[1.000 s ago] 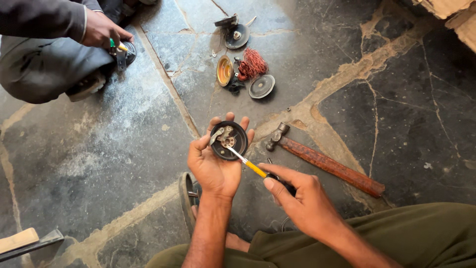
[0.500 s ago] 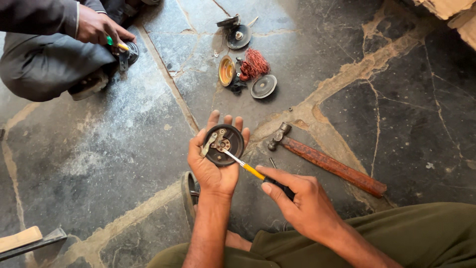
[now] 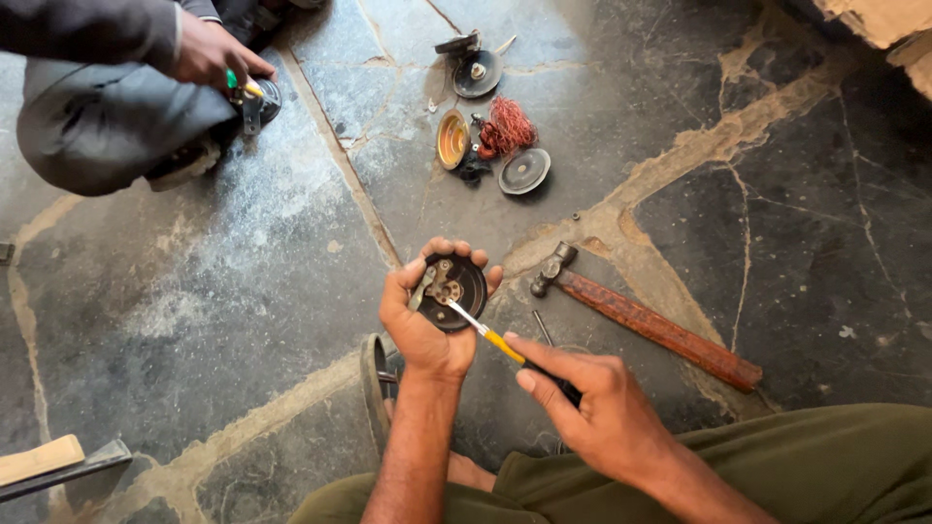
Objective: The person sits on the floor and uses a hammer and chisel to tap a small circular mechanical part, then uses a screwdriver to adjust internal components. The person continues to tap the part with the hammer and chisel.
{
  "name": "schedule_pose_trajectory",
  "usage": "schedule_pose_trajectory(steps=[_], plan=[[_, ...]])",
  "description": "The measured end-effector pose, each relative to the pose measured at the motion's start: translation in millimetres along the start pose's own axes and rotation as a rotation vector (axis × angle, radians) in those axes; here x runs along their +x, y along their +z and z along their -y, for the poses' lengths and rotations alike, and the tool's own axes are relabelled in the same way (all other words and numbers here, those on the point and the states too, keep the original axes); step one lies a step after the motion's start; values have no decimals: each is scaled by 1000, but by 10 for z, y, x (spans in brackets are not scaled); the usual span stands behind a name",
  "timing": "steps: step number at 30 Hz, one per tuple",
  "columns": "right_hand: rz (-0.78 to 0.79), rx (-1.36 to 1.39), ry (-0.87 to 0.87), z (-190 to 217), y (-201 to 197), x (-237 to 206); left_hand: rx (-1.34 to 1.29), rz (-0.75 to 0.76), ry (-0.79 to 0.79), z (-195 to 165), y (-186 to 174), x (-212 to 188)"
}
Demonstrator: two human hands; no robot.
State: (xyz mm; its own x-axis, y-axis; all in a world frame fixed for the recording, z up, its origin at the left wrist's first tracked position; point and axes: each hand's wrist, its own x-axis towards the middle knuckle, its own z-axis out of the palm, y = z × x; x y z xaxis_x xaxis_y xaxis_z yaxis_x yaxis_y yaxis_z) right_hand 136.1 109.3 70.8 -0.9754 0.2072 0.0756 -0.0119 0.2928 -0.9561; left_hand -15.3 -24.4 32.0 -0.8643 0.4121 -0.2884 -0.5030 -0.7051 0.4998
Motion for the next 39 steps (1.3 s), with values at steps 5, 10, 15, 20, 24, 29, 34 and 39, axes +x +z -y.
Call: schedule_pose_trajectory(steps=[5,10,15,20,24,29,34,39], plan=[[-42,-4,-62,-1,101,-67,-87,-82,53,60,-57,-23],[10,216,515,10,302,-173,-155,-157,102,85,-64,-34],[-84,383,531,-62,484,-309,-108,-228,132,122,-108,-38],[-257,312,561,-101,556,-215,-219,-308,150,152,-191,-22],[-418,379,338,-192,350,49,-288,-162,83,177,-151,18],[-187,276,330,1,172,-64,-98,-122,184,152,-34,7],[60,117,558,238,66,-107,-91,-101,213,78,20,6],[91,177,616,322,1,-62,20,-75,246,86,55,-14]])
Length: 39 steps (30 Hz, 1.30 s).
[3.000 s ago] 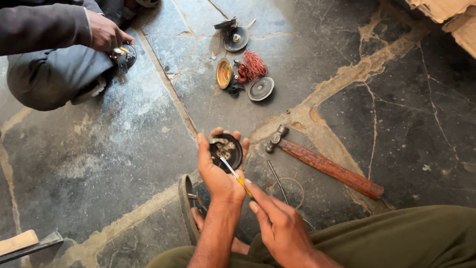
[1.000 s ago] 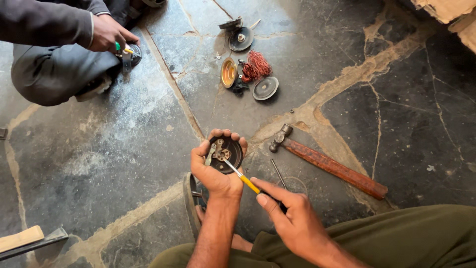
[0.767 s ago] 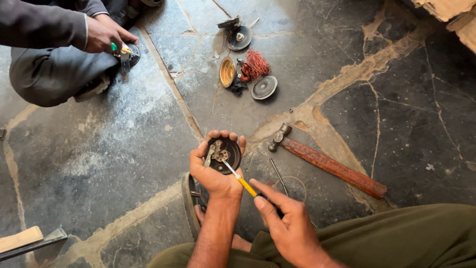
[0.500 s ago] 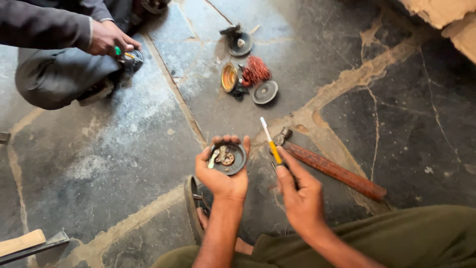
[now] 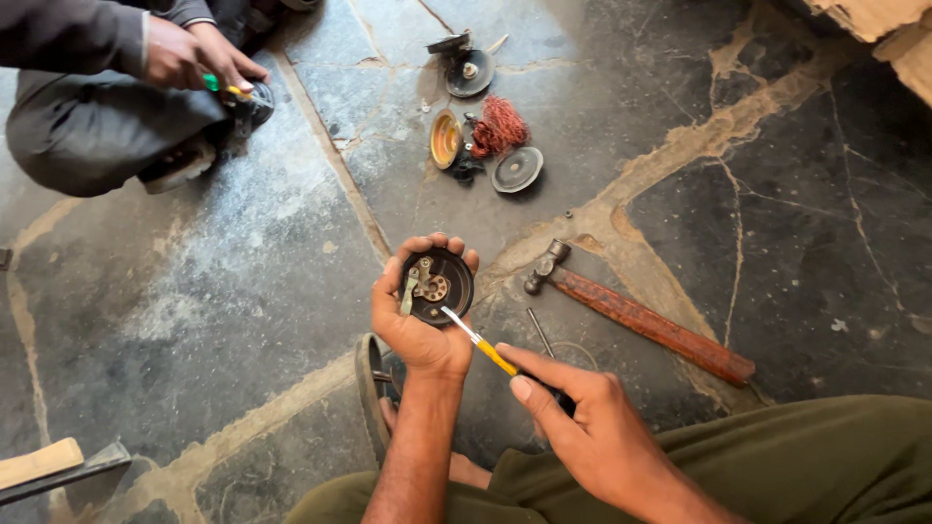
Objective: The person sits on the floor and uses a hammer and chisel to tap a small circular mechanical part, then uses a screwdriver to adjust internal components. The person continues to tap the part with the hammer and chisel.
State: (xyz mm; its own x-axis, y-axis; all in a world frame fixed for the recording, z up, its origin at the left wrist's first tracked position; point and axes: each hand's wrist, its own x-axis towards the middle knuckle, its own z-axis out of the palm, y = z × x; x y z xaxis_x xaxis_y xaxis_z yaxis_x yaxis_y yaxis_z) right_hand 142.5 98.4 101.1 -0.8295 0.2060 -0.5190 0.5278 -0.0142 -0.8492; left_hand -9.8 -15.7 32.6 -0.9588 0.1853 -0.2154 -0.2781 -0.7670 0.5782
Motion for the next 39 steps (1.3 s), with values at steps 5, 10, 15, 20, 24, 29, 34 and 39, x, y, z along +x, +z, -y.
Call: schedule_pose_trajectory(steps=[5,10,15,20,24,29,34,39], plan=[[-11,-39,-10,15,-5,10,41,4,-12,9,40,-32],[12,-29,28,12,0,30,82,2,0,11,64,-54],[-7,-44,-55,-2,-6,40,71,-11,-17,13,73,-61],[-33,-81,-88,-7,1,48,66,1,-27,18,66,-60],[-101,-143,-294,-49,15,49,15,-34,-96,43,40,-58],[-127,-144,-491,-188,66,74,-61,-57,-138,62,-42,-40],[-159,-152,-594,-298,181,117,-165,-113,-196,26,-145,6],[-143,-313,-403,-312,259,97,-141,-156,-168,11,-162,12]])
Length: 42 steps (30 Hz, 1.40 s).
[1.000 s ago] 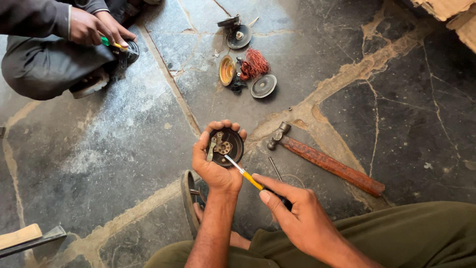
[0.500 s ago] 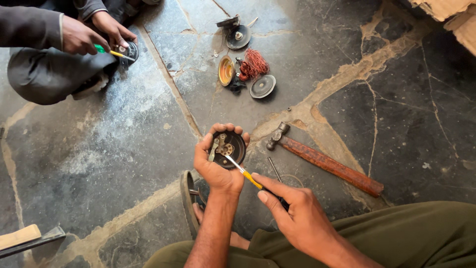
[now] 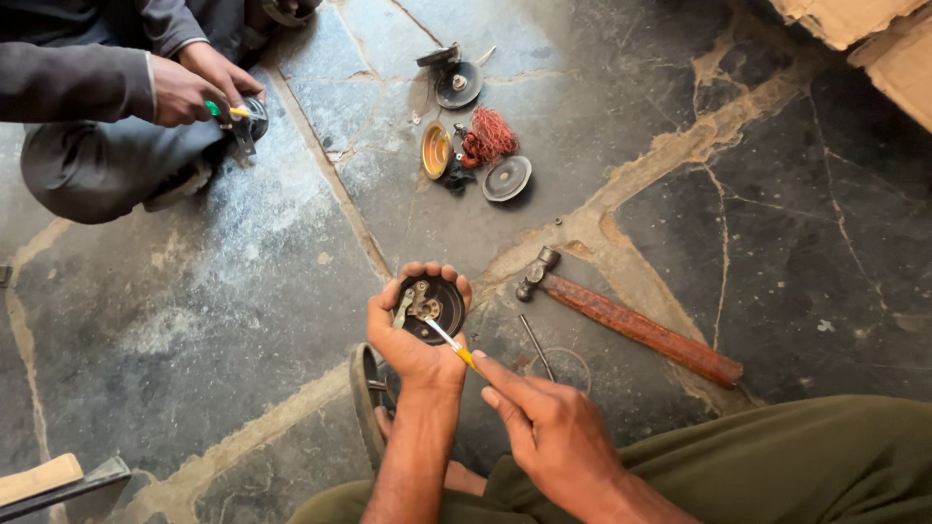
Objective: The person sits on the floor and uses a hammer and chisel to tap a small circular mechanical part, then uses a screwdriver to adjust internal components. The person continues to tap the part with the hammer and chisel.
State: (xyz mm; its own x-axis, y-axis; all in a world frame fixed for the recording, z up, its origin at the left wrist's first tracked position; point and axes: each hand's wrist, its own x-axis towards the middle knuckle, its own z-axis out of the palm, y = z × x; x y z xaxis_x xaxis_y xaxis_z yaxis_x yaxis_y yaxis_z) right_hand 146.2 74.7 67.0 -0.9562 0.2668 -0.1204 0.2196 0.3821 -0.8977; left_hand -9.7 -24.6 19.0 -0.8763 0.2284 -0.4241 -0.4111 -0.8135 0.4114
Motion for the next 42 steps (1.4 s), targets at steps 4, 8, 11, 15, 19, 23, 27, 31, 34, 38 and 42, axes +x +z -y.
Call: schedule_pose_trajectory(steps=[4,8,11,15,19,23,27,31,34,38,42], plan=[[-38,5,-37,9,40,-32,40,-42,22,3,28,-23],[-75,-74,-95,2,93,-70,65,-88,51,10,63,-34],[-75,-140,-118,0,123,-79,61,-122,63,4,84,-38],[-63,-156,-128,8,130,-87,60,-113,76,-10,87,-56],[-63,-86,-78,15,131,-84,75,-144,75,-2,77,-55],[-73,-14,-46,9,143,-92,61,-185,58,0,73,-45],[-99,-38,-88,-15,166,-103,89,-196,62,-7,76,-45],[-84,-107,-133,-39,191,-99,123,-213,87,-12,65,-42],[-100,-163,-189,-35,192,-86,145,-243,92,-27,36,-26],[-20,-190,-142,-3,113,-13,137,-238,95,-33,5,43],[-39,-17,-75,60,-62,91,69,-19,79,-28,12,78]])
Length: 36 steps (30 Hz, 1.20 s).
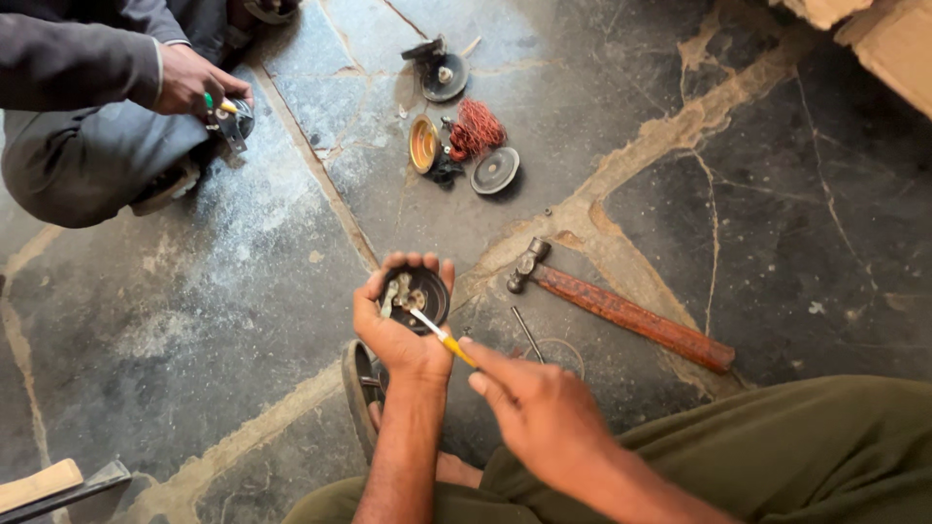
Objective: The person sits on the floor and uses a hammer and chisel to tap a small circular mechanical part, then uses a screwdriver to adjust internal components. The person continues to tap the part with the hammer and chisel.
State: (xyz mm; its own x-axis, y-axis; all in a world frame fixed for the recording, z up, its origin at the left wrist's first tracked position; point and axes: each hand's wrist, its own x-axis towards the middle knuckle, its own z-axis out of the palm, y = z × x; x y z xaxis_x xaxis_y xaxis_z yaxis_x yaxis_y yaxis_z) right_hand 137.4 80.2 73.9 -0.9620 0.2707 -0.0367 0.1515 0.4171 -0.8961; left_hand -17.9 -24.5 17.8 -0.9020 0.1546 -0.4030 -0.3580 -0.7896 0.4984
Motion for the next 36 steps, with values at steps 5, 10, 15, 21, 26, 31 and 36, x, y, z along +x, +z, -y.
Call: schedule_pose_trajectory(steps=[5,10,15,21,26,31,36], plan=[[150,215,234,90,-266,-6,35,155,25,32,86,-74],[144,194,266,136,-268,27,95,204,-18,36,189,-139],[100,266,243,105,-264,45,134,198,-55,19,193,-175],[184,160,384,132,-365,30,182,286,-57,-15,169,-187],[124,233,224,157,-376,53,217,293,-42,-14,183,-195],[117,174,223,110,-350,38,180,320,-71,-12,176,-194],[66,191,108,22,-257,44,125,252,-84,25,139,-191]])
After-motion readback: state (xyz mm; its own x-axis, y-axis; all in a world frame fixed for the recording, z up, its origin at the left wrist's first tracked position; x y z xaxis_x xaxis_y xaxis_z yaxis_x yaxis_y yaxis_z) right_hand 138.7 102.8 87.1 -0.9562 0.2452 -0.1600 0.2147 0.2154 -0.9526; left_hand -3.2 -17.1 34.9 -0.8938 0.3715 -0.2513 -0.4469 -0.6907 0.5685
